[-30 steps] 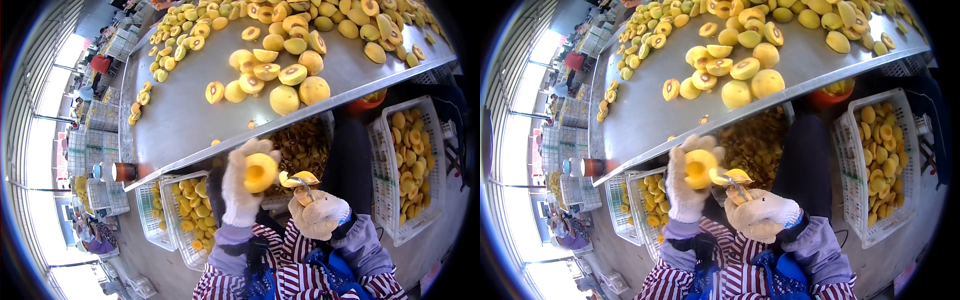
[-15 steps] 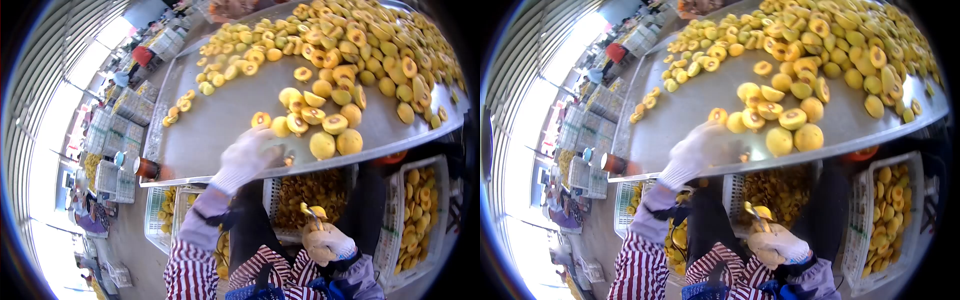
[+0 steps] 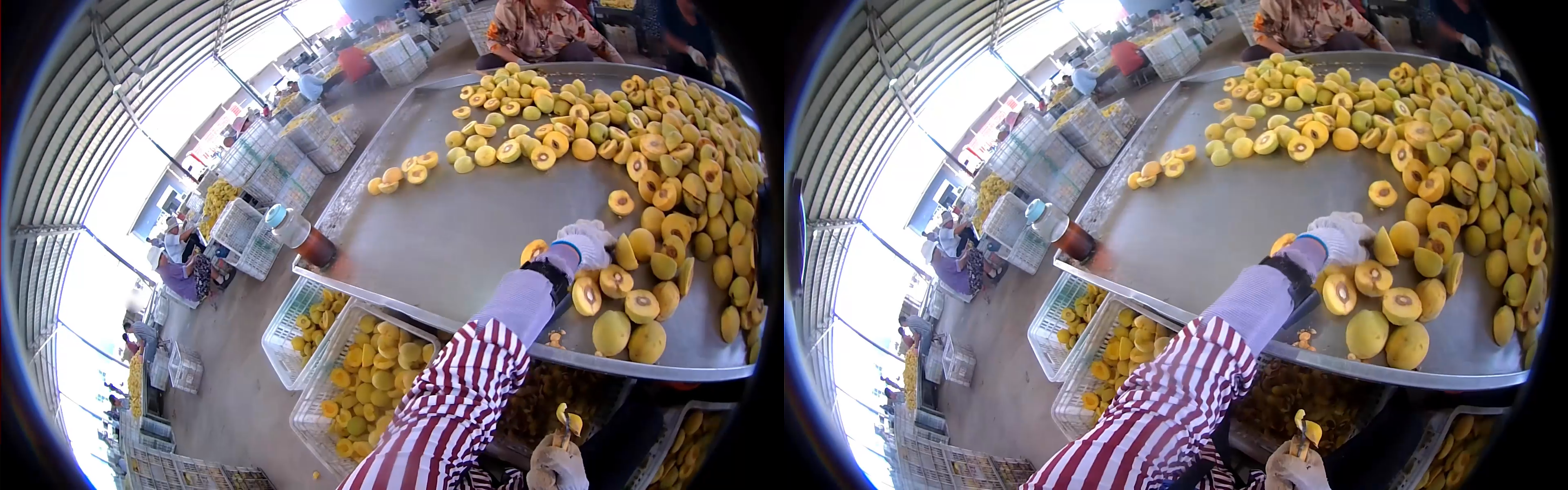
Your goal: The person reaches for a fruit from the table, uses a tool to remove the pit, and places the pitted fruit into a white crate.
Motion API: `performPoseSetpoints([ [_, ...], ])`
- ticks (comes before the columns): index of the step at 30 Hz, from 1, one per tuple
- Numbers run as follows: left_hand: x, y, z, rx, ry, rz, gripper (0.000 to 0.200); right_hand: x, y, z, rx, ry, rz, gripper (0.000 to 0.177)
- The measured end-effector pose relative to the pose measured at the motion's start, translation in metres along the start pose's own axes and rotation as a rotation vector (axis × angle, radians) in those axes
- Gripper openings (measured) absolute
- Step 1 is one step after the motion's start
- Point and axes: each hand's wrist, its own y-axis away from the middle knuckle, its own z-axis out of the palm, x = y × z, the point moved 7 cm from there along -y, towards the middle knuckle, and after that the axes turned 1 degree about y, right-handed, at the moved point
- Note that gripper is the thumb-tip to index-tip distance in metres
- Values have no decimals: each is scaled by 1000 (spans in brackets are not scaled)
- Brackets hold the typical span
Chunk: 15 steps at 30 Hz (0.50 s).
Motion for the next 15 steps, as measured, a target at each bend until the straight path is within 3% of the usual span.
performPoseSetpoints([
  [4,-7,42,23,40,-98,0,51,1,-5,1,74,49,9,11],
  [9,-15,94,22,138,65,18,65,4,-4,9,32,132,-21,11],
  [12,-45,114,22,343,677,-48,64,8,-5,9,67,197,-51,15],
  [15,-33,158,13,238,1488,-68,64,14,-8,-3,135,349,-35,15],
])
